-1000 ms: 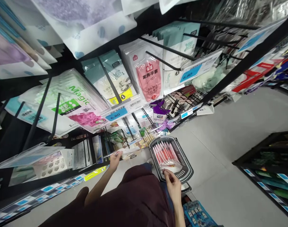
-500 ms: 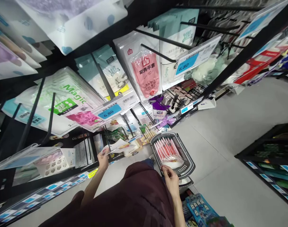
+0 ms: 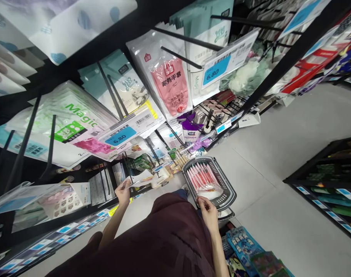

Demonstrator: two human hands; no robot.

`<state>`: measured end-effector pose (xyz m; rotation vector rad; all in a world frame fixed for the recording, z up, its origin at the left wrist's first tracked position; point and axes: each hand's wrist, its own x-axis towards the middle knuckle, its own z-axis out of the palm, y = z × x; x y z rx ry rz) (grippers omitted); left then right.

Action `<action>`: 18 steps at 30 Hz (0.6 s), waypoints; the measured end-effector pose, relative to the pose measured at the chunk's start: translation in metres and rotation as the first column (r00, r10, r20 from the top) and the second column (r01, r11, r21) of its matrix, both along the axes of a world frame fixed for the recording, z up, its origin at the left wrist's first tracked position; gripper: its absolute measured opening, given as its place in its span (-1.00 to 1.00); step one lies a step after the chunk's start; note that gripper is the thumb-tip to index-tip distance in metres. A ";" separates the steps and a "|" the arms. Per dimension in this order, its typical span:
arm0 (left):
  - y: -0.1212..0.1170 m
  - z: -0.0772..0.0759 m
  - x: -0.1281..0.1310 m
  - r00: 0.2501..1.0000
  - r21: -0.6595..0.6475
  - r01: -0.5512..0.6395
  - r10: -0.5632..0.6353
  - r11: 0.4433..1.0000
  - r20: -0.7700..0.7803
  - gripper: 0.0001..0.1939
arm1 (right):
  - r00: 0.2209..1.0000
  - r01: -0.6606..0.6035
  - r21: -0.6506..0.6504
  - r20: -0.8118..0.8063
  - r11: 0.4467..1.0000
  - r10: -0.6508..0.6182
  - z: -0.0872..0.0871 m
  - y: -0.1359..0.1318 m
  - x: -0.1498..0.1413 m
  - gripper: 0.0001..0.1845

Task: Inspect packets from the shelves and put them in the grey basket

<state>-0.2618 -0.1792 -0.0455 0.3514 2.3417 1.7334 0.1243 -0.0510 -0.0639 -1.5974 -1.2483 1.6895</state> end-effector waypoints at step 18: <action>0.067 -0.013 -0.026 0.989 -0.002 -0.145 0.145 0.989 -0.037 -0.67 | 0.999 0.047 -0.035 -0.026 0.998 -0.048 -0.010 -0.014 0.005 -0.45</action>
